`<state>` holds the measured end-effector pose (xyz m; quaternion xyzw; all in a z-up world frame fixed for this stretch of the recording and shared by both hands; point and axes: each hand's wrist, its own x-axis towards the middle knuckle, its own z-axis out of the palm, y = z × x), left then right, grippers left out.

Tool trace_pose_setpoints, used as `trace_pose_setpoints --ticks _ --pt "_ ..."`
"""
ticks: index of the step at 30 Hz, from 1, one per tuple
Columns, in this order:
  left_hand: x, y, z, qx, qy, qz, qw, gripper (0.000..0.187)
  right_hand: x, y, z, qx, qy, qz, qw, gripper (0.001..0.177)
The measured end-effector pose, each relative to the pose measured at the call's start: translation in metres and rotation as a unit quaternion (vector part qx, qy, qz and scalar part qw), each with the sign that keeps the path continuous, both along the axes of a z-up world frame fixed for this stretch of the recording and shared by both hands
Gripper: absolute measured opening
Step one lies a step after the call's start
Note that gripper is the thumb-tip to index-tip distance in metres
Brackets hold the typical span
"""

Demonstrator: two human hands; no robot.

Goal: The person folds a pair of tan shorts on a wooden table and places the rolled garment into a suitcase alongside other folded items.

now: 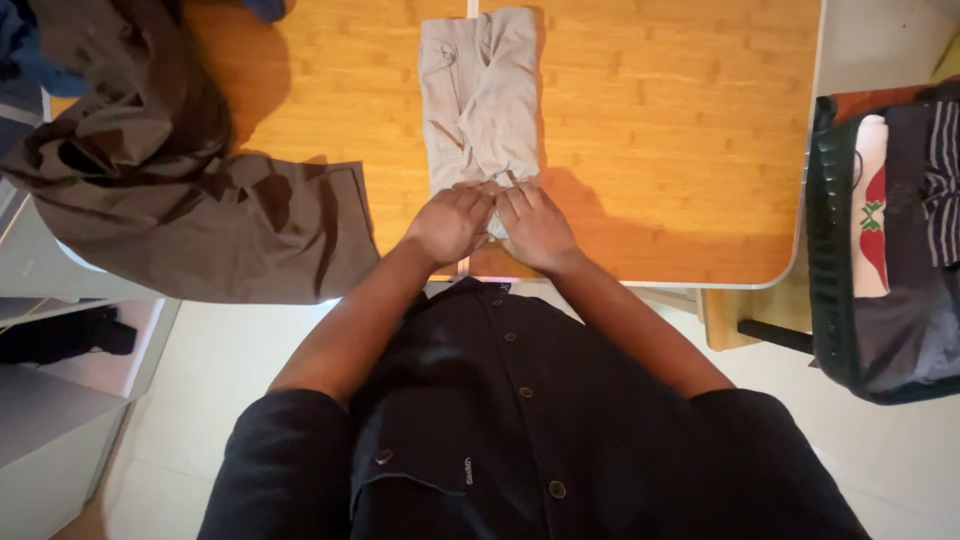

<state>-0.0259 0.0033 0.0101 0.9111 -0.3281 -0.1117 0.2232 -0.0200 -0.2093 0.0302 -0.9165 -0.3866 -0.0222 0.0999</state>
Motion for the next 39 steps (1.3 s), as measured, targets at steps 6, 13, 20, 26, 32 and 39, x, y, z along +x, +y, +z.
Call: trace_pose_setpoints --ticks 6,13,20,26,32,39 --pt "-0.035 -0.007 -0.022 0.023 -0.245 0.076 0.966 0.075 0.009 0.003 0.019 -0.022 0.136 -0.018 0.990 0.061" --pt "0.008 -0.002 0.012 0.002 0.066 0.091 0.994 0.071 0.048 0.003 0.022 -0.005 0.248 -0.005 0.969 0.072" --pt "0.036 -0.005 0.030 -0.005 0.188 0.059 0.980 0.080 0.054 -0.012 -0.005 0.041 0.282 -0.021 0.958 0.039" --pt "0.044 -0.003 0.011 -0.014 0.236 0.069 0.969 0.066 0.053 -0.023 -0.020 0.095 0.320 -0.085 0.939 0.043" --pt "0.057 -0.001 -0.022 -0.076 0.258 0.036 0.962 0.057 0.049 -0.029 -0.019 0.154 0.318 -0.093 0.931 0.043" --pt "0.069 -0.001 -0.058 -0.069 0.254 0.013 0.965 0.063 0.023 -0.027 0.001 0.070 0.098 -0.050 0.991 0.051"
